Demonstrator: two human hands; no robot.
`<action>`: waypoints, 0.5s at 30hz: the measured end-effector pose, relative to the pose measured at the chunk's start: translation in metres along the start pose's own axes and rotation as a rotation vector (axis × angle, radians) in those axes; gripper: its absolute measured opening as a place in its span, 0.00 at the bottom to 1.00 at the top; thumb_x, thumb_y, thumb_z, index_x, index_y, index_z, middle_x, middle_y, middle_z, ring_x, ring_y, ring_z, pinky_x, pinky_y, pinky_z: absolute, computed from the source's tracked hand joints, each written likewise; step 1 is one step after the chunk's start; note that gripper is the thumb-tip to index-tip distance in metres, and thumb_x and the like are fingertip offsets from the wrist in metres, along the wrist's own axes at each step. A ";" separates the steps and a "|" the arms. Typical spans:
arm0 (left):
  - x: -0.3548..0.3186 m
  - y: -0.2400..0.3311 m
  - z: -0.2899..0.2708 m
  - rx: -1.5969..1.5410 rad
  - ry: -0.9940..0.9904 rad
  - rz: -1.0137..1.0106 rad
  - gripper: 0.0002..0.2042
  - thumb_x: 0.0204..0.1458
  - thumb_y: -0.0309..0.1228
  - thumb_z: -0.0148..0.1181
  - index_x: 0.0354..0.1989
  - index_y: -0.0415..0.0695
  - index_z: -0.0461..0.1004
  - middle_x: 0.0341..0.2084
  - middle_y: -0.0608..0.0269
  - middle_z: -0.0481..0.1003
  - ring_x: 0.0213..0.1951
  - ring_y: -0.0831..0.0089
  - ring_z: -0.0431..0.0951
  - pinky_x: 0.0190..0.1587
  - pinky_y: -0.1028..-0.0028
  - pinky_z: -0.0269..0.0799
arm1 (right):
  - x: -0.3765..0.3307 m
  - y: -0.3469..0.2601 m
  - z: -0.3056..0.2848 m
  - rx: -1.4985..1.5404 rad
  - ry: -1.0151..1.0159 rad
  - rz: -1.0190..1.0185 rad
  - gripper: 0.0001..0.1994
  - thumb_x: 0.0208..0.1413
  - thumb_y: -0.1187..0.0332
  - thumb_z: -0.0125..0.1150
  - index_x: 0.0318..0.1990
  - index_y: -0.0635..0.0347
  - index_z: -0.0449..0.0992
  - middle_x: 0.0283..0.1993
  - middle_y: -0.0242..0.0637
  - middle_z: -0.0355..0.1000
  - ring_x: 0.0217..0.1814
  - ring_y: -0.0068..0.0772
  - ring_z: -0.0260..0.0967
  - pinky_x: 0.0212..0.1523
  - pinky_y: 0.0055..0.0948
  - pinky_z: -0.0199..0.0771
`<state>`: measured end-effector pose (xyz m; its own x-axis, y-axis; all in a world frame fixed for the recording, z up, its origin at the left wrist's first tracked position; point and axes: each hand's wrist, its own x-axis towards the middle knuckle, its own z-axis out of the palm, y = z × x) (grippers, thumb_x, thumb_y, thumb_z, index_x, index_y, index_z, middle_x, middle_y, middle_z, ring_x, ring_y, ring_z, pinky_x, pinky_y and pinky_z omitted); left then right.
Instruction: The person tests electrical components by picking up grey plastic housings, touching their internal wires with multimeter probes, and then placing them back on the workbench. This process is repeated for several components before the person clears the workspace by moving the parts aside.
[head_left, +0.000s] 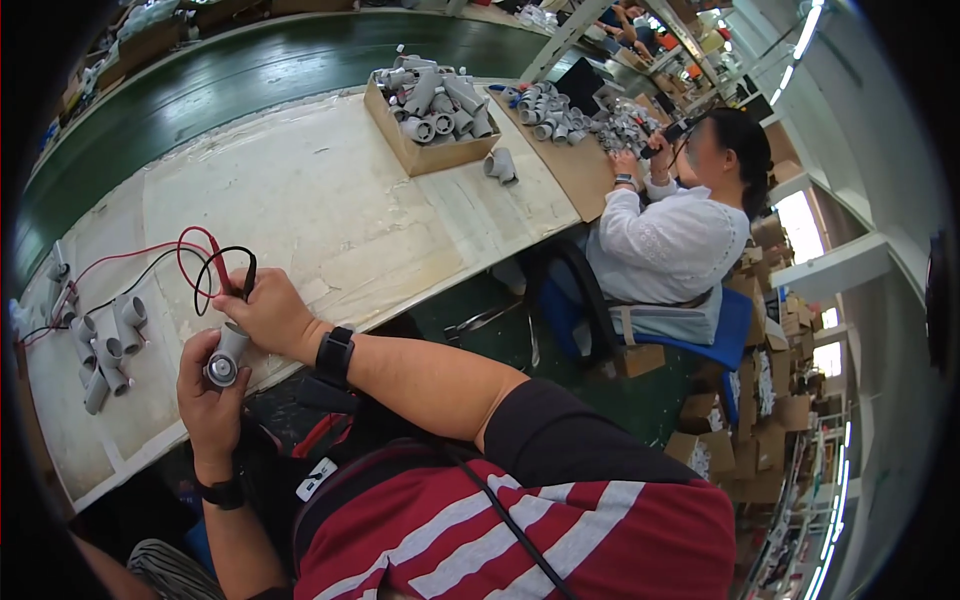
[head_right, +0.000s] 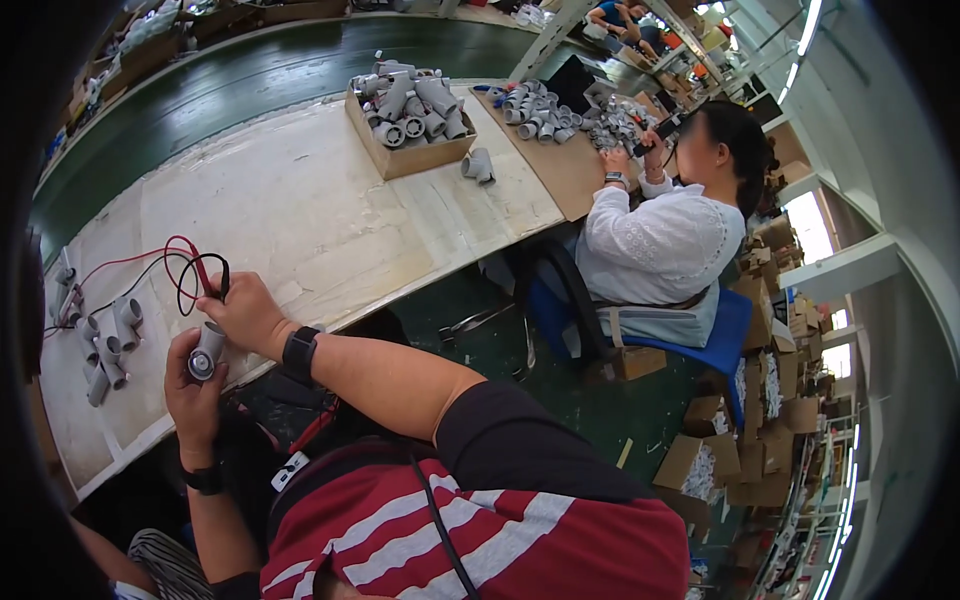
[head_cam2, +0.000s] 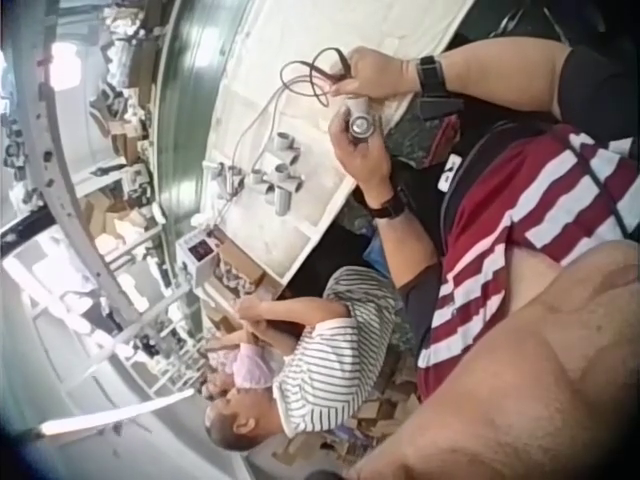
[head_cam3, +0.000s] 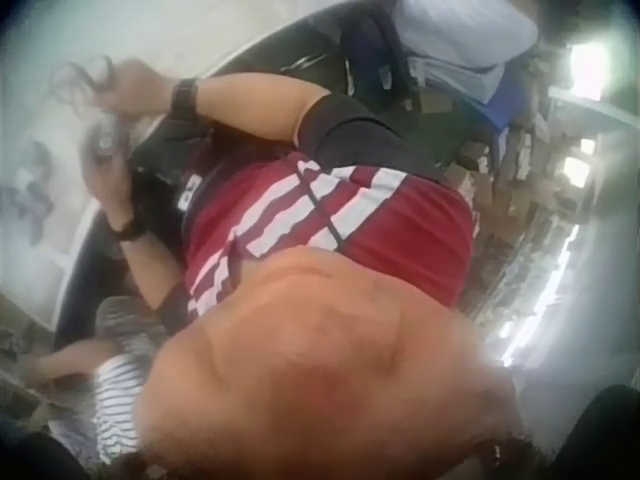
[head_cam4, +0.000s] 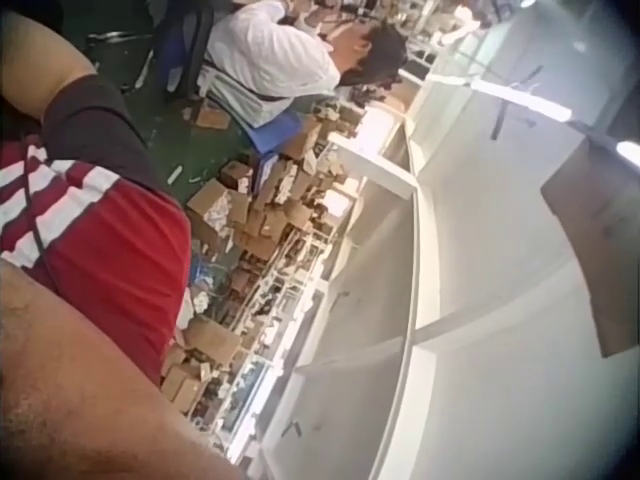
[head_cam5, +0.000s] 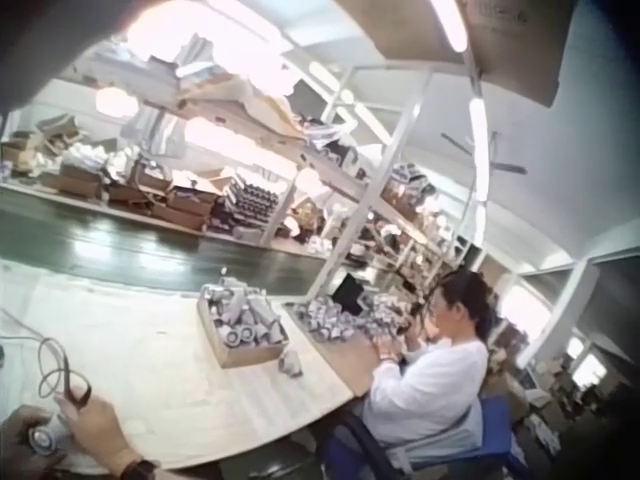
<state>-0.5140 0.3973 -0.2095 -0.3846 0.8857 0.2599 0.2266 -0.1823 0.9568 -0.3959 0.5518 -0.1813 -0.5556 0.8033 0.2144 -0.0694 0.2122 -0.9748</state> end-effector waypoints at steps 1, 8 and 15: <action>0.001 0.004 0.003 0.006 0.000 -0.001 0.28 0.50 0.15 0.66 0.62 0.39 0.69 0.57 0.60 0.71 0.59 0.68 0.72 0.63 0.69 0.67 | -0.001 -0.002 -0.002 -0.024 -0.016 0.016 0.08 0.55 0.68 0.67 0.31 0.66 0.80 0.25 0.49 0.76 0.28 0.40 0.74 0.34 0.37 0.73; 0.001 0.013 0.000 0.180 0.009 0.111 0.24 0.50 0.16 0.65 0.58 0.39 0.73 0.55 0.53 0.74 0.58 0.60 0.74 0.63 0.65 0.68 | 0.000 0.033 0.009 -0.154 -0.066 -0.055 0.07 0.59 0.67 0.65 0.35 0.62 0.81 0.29 0.43 0.78 0.33 0.34 0.77 0.37 0.34 0.75; 0.011 0.021 0.003 0.172 -0.039 0.142 0.23 0.52 0.15 0.66 0.59 0.41 0.74 0.54 0.59 0.74 0.55 0.68 0.75 0.59 0.70 0.71 | 0.007 -0.005 -0.009 -0.121 -0.081 0.087 0.09 0.59 0.66 0.69 0.38 0.64 0.85 0.29 0.32 0.80 0.31 0.18 0.73 0.34 0.24 0.72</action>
<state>-0.5113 0.4047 -0.1869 -0.3039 0.8726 0.3824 0.4268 -0.2342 0.8735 -0.3924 0.5611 -0.1745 -0.6207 0.7750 0.1187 0.0796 0.2129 -0.9738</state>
